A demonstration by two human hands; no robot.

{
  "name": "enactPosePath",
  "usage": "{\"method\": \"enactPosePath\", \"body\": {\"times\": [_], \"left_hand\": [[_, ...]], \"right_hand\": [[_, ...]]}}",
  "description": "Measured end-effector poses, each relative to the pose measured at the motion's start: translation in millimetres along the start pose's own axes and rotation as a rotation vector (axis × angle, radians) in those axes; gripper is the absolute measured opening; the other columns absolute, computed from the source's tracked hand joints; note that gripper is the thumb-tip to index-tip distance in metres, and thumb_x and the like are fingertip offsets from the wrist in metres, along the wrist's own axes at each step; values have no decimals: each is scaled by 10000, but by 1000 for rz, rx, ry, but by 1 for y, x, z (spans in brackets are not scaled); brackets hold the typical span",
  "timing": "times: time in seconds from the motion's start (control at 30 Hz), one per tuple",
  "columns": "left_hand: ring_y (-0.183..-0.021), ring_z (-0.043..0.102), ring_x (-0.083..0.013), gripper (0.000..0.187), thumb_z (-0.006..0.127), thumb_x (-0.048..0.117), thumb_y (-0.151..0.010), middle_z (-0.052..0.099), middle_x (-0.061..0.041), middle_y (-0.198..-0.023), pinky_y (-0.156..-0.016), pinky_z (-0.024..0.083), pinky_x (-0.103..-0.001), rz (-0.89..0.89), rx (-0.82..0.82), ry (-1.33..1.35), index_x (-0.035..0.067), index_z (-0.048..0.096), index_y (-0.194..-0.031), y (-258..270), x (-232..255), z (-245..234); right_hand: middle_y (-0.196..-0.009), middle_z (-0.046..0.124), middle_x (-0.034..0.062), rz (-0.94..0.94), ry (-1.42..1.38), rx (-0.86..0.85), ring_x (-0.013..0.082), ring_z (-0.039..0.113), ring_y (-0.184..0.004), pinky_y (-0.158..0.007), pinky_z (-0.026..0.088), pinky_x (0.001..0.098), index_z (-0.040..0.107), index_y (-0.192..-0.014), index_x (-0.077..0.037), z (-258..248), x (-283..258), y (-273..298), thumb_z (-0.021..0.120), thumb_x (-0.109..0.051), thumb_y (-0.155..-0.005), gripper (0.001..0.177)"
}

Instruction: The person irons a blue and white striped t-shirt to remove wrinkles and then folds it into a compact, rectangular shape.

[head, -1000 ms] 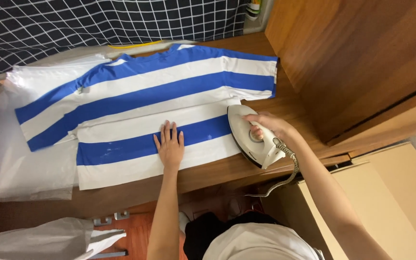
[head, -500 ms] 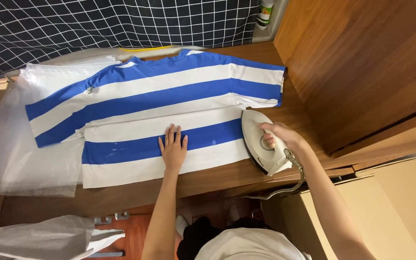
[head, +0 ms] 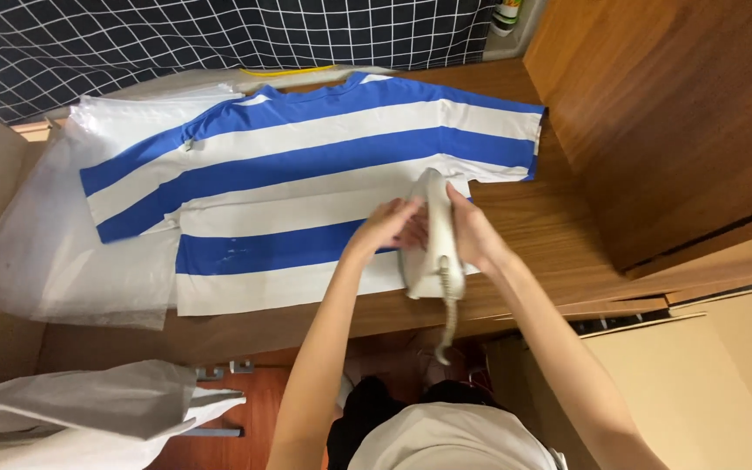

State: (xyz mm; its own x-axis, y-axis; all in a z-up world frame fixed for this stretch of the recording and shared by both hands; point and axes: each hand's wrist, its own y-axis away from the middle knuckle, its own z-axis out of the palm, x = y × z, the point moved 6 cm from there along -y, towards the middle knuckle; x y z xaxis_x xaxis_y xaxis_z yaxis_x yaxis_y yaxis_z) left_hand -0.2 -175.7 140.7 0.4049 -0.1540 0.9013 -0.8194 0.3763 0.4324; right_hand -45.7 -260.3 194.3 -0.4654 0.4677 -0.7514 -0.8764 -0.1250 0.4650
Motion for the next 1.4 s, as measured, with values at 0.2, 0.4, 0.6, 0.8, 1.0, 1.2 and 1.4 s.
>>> {"method": "enactPosePath", "body": {"times": [0.2, 0.4, 0.6, 0.8, 1.0, 1.2, 1.4], "left_hand": [[-651, 636, -205, 707, 674, 551, -668, 609, -115, -775, -609, 521, -342, 25, 5, -106, 80, 420, -1131, -6, -16, -15], [-396, 579, -202, 457, 705, 158, -693, 563, -157, -546, -380, 525, -286, 248, 74, 122, -28, 495, -1053, 17, -26, -35], [-387, 579, -211, 432, 673, 162, -702, 572, -149, -557, -343, 514, -293, 216, 246, 19, -28, 502, -1050, 21, -39, -64], [-379, 582, -213, 362, 627, 207, -700, 583, -130, -525, -419, 520, -322, 101, 486, -205, 21, 545, -1000, 35, -59, -126], [-792, 625, -384, 435, 598, 253, -707, 630, -229, -738, -754, 466, -433, -79, 709, -453, 44, 523, -1080, 63, -68, -202], [-490, 621, -259, 492, 580, 191, -723, 614, -160, -605, -624, 502, -393, -129, 882, -445, -17, 476, -1157, 85, -75, -271], [-458, 603, -236, 501, 537, 123, -743, 605, -224, -672, -499, 507, -350, -89, 944, -426, -91, 427, -1183, 112, -51, -288]], "right_hand": [[-673, 515, -11, -25, 269, -147, 132, 564, -742, -774, 441, 198, 678, -716, -53, -3, 35, -50, 373, -539, -869, 594], [-690, 653, 77, -368, 742, 182, 169, 644, -717, -632, 536, 295, 679, -797, -89, -36, 27, -76, 534, -329, -858, 287], [-980, 636, 7, -523, 1032, 321, 225, 583, -942, -802, 488, 374, 630, -1024, -249, -71, 46, -115, 529, -327, -852, 214], [-1308, 465, 58, -876, 1610, 375, 211, 406, -1215, -1022, 291, 386, 552, -1195, -163, -61, 75, -112, 511, -199, -869, 330], [-1345, 423, 26, -882, 1668, 404, 171, 372, -1246, -1023, 275, 365, 516, -1232, -236, -64, 79, -118, 471, -256, -889, 347], [-1351, 415, 22, -870, 1659, 394, 169, 364, -1251, -1024, 274, 362, 511, -1236, -240, -65, 78, -118, 464, -263, -895, 345], [-1351, 412, -1, -873, 1690, 420, 145, 358, -1255, -1024, 276, 347, 499, -1242, -267, -70, 82, -123, 451, -298, -898, 349]]}}
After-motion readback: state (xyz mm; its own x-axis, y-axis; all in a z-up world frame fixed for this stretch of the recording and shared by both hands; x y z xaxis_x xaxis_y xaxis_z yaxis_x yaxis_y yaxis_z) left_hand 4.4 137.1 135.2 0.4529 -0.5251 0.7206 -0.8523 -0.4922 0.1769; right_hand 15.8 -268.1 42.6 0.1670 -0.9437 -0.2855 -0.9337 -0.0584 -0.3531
